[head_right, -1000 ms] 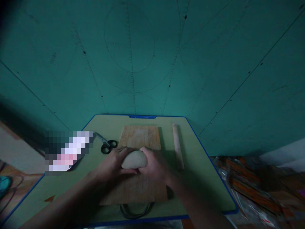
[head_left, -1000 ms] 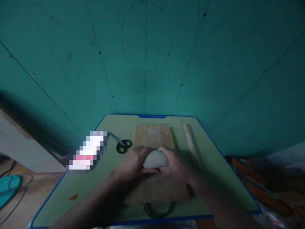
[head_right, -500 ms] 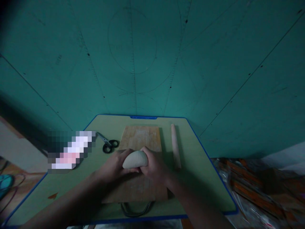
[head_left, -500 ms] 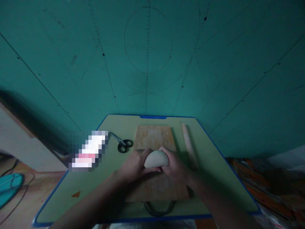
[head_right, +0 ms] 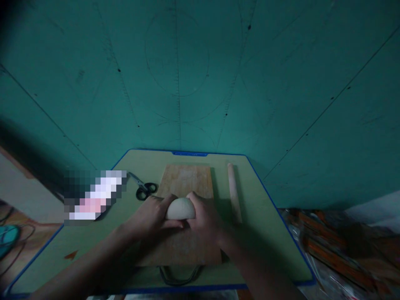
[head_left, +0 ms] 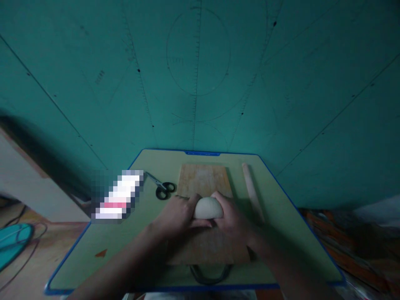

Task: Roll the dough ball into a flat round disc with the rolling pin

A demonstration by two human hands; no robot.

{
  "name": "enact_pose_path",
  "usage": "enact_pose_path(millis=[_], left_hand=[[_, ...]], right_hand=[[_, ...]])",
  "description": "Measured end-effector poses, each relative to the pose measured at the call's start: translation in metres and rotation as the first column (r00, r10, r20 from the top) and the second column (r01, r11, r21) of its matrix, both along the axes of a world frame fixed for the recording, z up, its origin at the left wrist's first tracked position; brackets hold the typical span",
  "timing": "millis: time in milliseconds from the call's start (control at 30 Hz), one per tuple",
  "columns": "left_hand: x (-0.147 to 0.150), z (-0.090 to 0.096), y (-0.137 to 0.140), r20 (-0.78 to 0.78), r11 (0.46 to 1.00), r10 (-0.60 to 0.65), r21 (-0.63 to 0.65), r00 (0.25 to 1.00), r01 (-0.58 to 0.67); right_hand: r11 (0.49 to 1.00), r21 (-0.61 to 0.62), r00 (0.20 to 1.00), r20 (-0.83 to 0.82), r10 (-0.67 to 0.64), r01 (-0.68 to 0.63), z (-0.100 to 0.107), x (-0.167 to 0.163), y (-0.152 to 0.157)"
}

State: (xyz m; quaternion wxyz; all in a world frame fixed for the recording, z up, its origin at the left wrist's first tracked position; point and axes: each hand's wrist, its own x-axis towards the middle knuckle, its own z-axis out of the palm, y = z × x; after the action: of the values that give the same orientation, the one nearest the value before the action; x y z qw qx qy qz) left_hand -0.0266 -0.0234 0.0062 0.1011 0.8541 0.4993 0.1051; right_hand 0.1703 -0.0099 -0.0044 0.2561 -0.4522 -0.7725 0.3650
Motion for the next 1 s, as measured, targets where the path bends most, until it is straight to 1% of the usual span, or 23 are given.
enact_pose_path(millis=[100,200,300,367,433,567,700,733,800,867,933,1000], left_hand=[[-0.001,-0.004,-0.001,0.056,1.0,0.006,-0.014,0.998,-0.006],[0.0,-0.006,-0.003,0.136,1.0,0.004,-0.016,0.991,-0.002],[0.0,-0.006,-0.004,0.201,1.0,0.003,-0.004,0.98,-0.002],[0.0,-0.006,-0.003,0.227,1.0,0.013,-0.005,0.974,-0.012],[-0.001,-0.007,-0.001,0.255,0.999,0.032,-0.032,0.966,-0.024],[-0.001,-0.007,0.002,0.366,0.988,0.113,-0.14,0.924,-0.065],[0.001,-0.005,-0.001,0.505,0.969,0.188,-0.233,0.842,-0.077],[0.001,-0.005,-0.002,0.539,0.965,0.208,-0.248,0.816,-0.082],[0.003,-0.003,-0.002,0.625,0.956,0.241,-0.285,0.743,-0.071],[0.005,0.0,-0.002,0.705,0.935,0.262,-0.355,0.659,0.009],[0.008,0.003,0.0,0.759,0.892,0.284,-0.433,0.586,0.129],[0.011,0.009,0.002,0.803,0.856,0.297,-0.463,0.516,0.228]], right_hand=[[1.0,-0.014,0.997,-0.07,0.012,-0.013,-0.002,-0.001,-0.002],[0.999,0.006,0.989,-0.143,0.04,-0.04,-0.003,-0.001,-0.005],[0.999,0.032,0.982,-0.186,0.042,-0.037,-0.004,-0.003,-0.006],[0.998,0.045,0.984,-0.176,0.04,-0.033,-0.004,-0.004,-0.005],[0.997,0.075,0.991,-0.13,0.037,-0.027,-0.002,-0.004,-0.002],[0.984,0.178,0.996,-0.076,0.044,-0.03,0.007,0.001,0.002],[0.966,0.232,0.992,-0.04,0.123,-0.111,0.014,-0.003,0.0],[0.962,0.249,0.991,-0.04,0.124,-0.111,0.015,-0.006,-0.001],[0.953,0.294,0.994,-0.064,0.094,-0.071,0.016,-0.013,0.001],[0.936,0.351,0.994,-0.102,0.049,-0.011,0.019,-0.019,0.005],[0.914,0.405,0.992,-0.127,0.026,0.028,0.024,-0.022,0.01],[0.889,0.456,0.99,-0.137,0.018,0.047,0.028,-0.024,0.015]])
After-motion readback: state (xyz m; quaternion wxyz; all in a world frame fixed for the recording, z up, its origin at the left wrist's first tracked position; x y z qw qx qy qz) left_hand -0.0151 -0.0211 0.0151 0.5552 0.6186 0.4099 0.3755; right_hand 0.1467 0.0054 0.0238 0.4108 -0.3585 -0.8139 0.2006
